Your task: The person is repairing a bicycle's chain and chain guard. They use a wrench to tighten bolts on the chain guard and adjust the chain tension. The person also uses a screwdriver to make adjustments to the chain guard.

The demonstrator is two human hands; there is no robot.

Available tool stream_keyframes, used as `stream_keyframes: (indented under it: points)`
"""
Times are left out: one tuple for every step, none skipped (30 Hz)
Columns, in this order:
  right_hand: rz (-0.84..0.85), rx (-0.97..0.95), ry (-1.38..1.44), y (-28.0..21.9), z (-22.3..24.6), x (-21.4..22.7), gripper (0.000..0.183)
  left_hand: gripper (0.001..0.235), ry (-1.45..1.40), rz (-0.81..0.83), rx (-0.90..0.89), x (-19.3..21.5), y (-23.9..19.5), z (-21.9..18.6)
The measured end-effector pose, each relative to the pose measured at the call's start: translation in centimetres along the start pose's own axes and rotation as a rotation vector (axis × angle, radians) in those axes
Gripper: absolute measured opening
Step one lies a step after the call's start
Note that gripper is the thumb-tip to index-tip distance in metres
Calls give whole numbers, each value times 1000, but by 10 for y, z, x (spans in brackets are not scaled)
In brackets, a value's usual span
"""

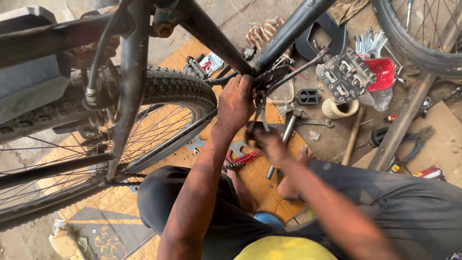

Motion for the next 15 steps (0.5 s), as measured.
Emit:
stream_keyframes:
  points:
    - [51, 188, 147, 10, -10, -12, 23, 30, -3, -2, -9, 0, -1, -1]
    - [32, 175, 110, 12, -22, -16, 26, 30, 0, 7, 1, 0, -1, -1]
    - [14, 160, 74, 13, -26, -20, 30, 30, 3, 16, 14, 0, -3, -2]
    - [-4, 146, 38, 12, -21, -21, 33, 30, 6, 25, 26, 1, -5, -3]
    - [113, 88, 162, 4, -7, -20, 38, 30, -7, 5, -9, 2, -4, -6]
    - [231, 30, 284, -12, 15, -14, 45, 31, -21, -15, -44, 4, -3, -8]
    - [195, -133, 147, -23, 38, -1, 49, 31, -33, -53, -83, 6, 3, -9]
    - [156, -295, 10, -32, 64, 16, 54, 29, -34, -51, -91, 6, 10, -8]
    - [123, -479, -313, -41, 86, 38, 58, 27, -34, -41, -72, 6, 4, -8]
    - [96, -658, -638, -42, 107, 59, 63, 26, -35, -31, -52, 5, -3, -8]
    - [208, -620, -549, -38, 122, 62, 61, 24, -30, -17, -36, 5, -4, -7]
    - [318, -579, -459, -37, 131, 64, 60, 23, -26, -4, -20, 5, -6, -7]
    - [418, -526, -372, -34, 137, 66, 58, 22, -25, 8, -17, 4, -1, -8]
    - [379, -505, -356, -28, 133, 68, 59, 22, -18, 5, -18, 3, 3, -9]
    - [346, -496, -333, -27, 115, 64, 60, 21, -10, 6, -4, 2, 2, -9]
Point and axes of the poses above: each hand's wrist, its own y-axis towards the middle knuckle, its own x-axis out of the back of the hand, z = x × y, the point moved 4 cm from there along y, towards the middle knuckle, and after that the axes turned 12 degrees about -y, right-handed, at the moved point
